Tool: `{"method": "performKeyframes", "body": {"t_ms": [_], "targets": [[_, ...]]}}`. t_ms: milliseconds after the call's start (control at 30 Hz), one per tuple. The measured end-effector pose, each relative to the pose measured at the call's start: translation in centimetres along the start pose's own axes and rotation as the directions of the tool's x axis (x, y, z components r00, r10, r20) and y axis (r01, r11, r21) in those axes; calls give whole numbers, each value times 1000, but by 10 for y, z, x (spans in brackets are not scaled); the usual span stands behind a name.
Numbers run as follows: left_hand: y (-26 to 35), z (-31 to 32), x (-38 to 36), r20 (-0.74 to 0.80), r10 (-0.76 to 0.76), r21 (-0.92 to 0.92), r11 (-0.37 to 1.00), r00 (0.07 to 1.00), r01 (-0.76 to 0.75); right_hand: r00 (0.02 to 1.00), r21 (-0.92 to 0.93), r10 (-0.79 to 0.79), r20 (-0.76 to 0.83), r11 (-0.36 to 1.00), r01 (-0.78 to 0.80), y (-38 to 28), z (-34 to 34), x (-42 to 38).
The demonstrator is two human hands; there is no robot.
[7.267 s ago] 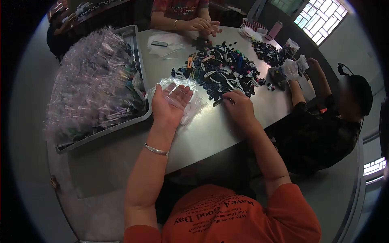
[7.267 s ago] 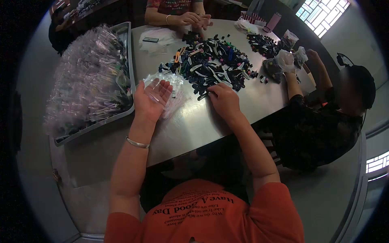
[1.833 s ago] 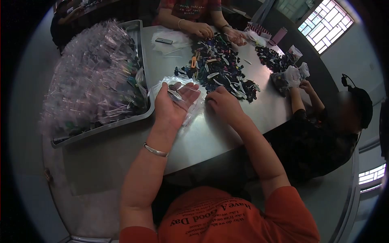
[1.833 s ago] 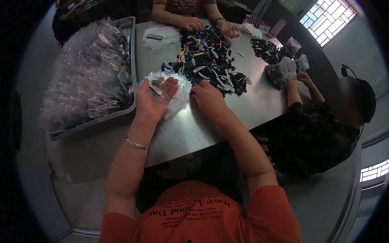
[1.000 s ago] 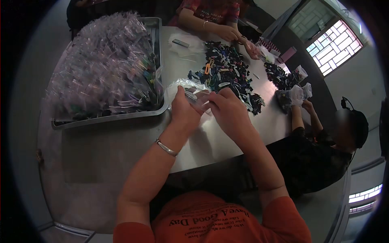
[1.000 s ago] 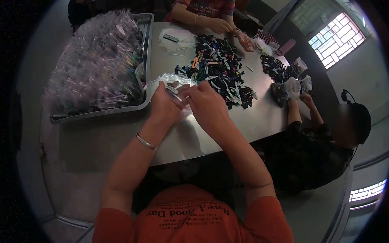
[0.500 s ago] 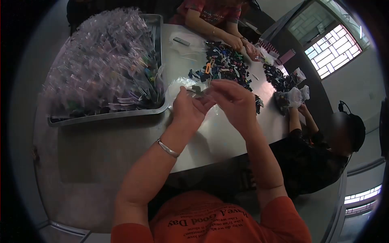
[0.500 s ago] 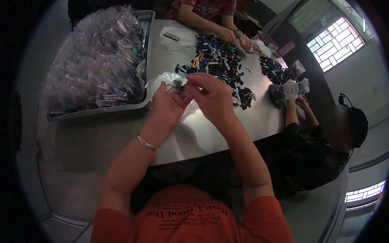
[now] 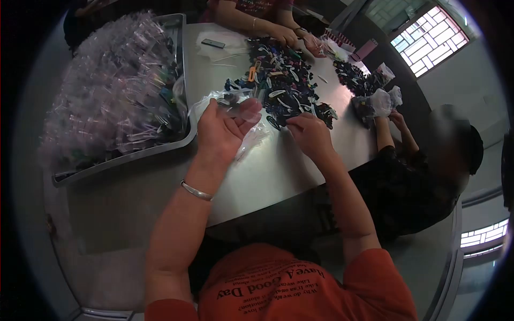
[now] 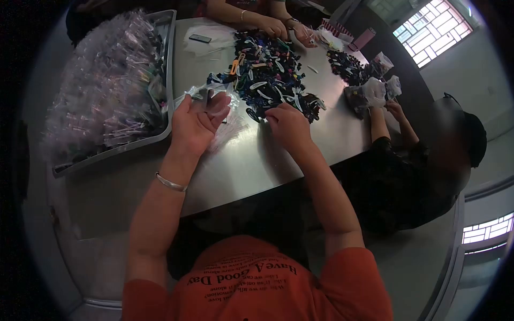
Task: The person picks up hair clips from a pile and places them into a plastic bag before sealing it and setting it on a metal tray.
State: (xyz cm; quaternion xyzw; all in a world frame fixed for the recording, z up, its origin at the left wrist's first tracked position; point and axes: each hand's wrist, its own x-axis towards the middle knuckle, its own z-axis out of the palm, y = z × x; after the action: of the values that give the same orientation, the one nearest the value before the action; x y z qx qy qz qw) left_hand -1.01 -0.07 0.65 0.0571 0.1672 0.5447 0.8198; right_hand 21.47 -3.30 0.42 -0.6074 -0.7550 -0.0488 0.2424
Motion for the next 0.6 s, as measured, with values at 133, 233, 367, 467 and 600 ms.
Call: {"method": "performKeyframes", "body": {"t_ms": [133, 233, 367, 467, 600], "targets": [[-2, 2, 1, -35, 5, 26, 1000, 999, -4, 970, 224, 162, -180, 967, -119, 29, -12, -9], [-3, -2, 4, -40, 21, 35, 999, 999, -20, 967, 207, 167, -194, 970, -126, 46, -22, -22], [-7, 1, 2, -52, -15, 57, 998, 999, 18, 979, 159, 192, -72, 971, -179, 29, -16, -33], [-7, 0, 1, -53, -13, 73, 997, 999, 17, 970, 57, 229, -82, 973, -225, 25, -4, -29], [-5, -2, 3, -70, 9, 75, 997, 998, -4, 975, -6, 204, -89, 979, -206, 38, 3, -23]]}}
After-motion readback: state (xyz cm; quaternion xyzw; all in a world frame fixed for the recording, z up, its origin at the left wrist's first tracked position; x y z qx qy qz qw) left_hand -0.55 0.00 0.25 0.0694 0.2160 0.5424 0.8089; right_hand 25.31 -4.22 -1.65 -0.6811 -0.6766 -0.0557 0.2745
